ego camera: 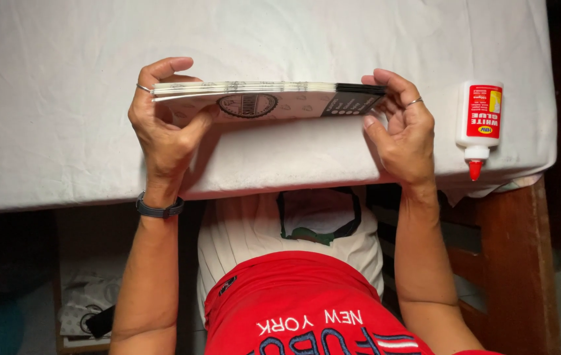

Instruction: Manually assembling paper food sleeves by laying them out, applying glue to the edges, and folding them into shape.

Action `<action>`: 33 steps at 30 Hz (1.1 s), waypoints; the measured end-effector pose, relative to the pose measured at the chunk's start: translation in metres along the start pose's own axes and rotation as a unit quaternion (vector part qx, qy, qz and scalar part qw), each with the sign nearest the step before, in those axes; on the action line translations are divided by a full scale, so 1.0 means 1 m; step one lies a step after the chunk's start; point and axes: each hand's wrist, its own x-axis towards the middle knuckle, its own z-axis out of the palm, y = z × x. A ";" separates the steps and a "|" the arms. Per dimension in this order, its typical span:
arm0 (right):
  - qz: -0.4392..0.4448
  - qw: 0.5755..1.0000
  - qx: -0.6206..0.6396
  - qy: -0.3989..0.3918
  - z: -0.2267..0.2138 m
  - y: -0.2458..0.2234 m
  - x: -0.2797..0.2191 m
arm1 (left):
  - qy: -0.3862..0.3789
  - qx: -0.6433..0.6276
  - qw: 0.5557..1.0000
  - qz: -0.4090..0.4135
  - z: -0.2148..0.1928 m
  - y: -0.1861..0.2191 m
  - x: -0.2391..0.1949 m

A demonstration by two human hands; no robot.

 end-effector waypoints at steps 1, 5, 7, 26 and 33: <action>0.006 1.000 0.020 0.003 0.000 0.000 0.000 | 0.000 0.004 1.000 -0.005 -0.001 -0.002 0.000; -0.006 1.000 -0.014 0.026 -0.012 0.014 0.004 | 0.018 0.023 0.999 0.028 -0.002 -0.012 0.002; -0.017 0.999 -0.022 0.034 -0.013 0.013 0.010 | 0.014 0.008 1.000 0.020 -0.001 -0.009 0.003; 0.009 0.996 0.016 0.090 -0.022 0.027 0.017 | 0.010 0.003 1.000 0.028 -0.002 -0.009 0.003; -0.016 0.995 0.034 0.091 -0.023 0.019 0.020 | 0.003 0.022 0.999 0.038 0.000 -0.012 0.003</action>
